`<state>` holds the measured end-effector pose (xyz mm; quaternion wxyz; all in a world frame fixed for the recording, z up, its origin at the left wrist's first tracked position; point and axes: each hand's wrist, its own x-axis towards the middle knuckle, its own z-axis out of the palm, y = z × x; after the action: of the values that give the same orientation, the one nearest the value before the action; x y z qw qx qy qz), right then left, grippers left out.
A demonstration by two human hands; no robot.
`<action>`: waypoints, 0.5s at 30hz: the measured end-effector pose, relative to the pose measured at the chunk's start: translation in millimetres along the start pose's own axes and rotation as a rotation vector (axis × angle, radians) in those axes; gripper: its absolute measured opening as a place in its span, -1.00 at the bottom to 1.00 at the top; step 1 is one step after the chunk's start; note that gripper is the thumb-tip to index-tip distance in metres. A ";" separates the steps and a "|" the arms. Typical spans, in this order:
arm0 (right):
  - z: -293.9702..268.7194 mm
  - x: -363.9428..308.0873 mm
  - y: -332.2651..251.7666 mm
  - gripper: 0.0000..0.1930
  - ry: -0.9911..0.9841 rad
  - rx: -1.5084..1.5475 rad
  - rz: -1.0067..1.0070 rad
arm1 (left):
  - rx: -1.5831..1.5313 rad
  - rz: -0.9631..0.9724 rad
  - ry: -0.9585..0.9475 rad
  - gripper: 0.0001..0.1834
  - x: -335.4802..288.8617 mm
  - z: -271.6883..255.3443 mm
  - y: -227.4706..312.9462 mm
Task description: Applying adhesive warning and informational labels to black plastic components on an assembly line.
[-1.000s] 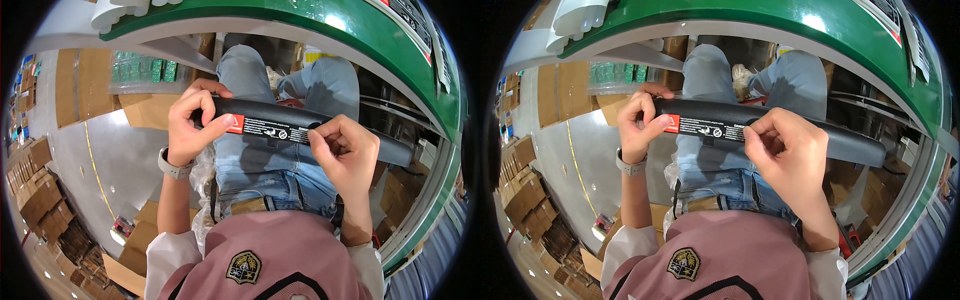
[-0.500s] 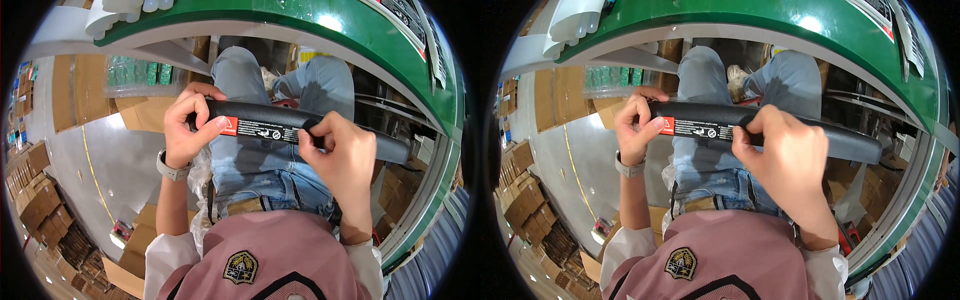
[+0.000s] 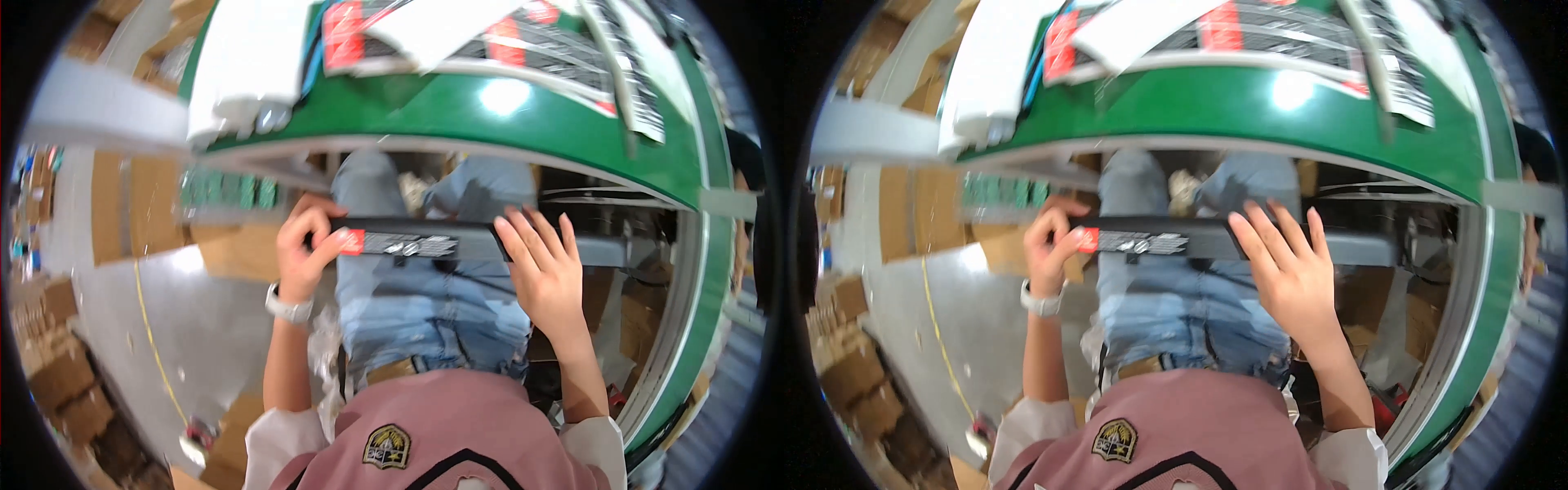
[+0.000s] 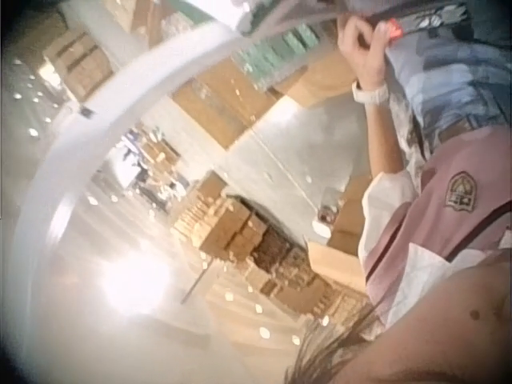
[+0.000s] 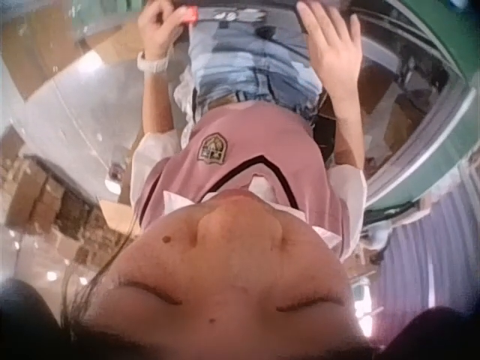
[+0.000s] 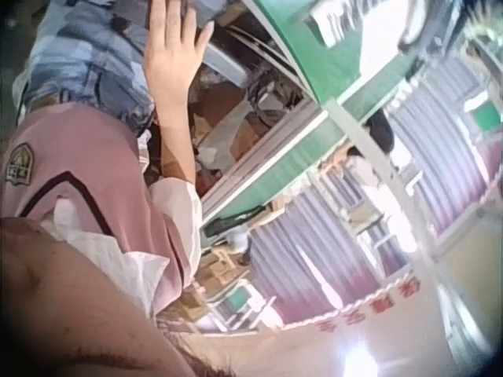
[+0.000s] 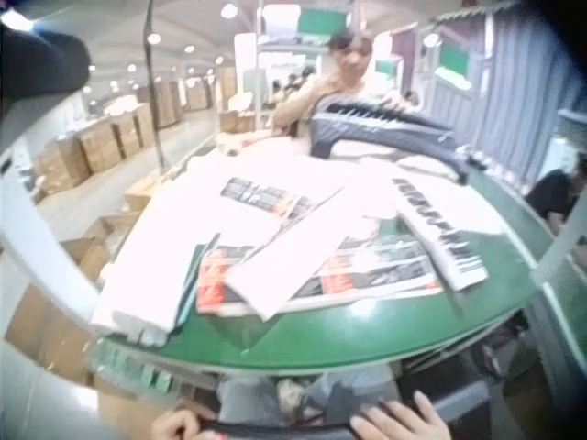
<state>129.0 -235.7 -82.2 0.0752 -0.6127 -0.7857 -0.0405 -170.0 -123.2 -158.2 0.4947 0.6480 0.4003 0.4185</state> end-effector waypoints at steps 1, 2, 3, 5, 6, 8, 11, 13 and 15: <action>-3.2 -11.8 13.9 -0.43 0.033 -0.010 0.036 | -0.048 -0.013 0.021 -0.56 0.1 2.7 -1.3; -6.8 -22.0 28.4 -0.43 0.083 -0.046 0.043 | -0.070 0.009 0.017 -0.56 0.3 2.8 -5.8; -10.2 -29.4 41.2 -0.47 0.113 -0.066 0.047 | -0.077 -0.007 0.027 -0.58 -0.3 3.2 -6.0; -10.8 -38.0 67.6 -0.55 0.201 -0.098 0.016 | -0.085 -0.018 0.044 -0.61 -6.2 -8.1 -6.1; -9.1 -45.7 80.3 -0.52 0.193 -0.065 0.041 | -0.081 -0.020 0.058 -0.63 -7.4 -10.1 -10.2; -4.5 -56.7 101.6 -0.54 0.180 -0.035 0.019 | -0.089 -0.034 0.068 -0.70 -7.9 -9.0 -8.7; -11.3 -70.9 123.0 -0.55 0.189 -0.197 -0.180 | -0.098 -0.084 0.009 -0.71 -0.5 -8.6 -10.1; -25.5 -86.5 121.2 -0.59 0.163 -0.297 -0.197 | -0.120 -0.057 -0.052 -0.70 5.8 -2.2 -4.7; -41.8 -106.4 110.4 -0.56 0.171 -0.338 -0.157 | -0.084 -0.035 -0.087 -0.72 11.4 0.2 10.7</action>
<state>264.2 -316.8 -62.0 0.0343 -0.5479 -0.8038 -0.2294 -164.9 -114.7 -146.1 0.5457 0.6369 0.3720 0.3978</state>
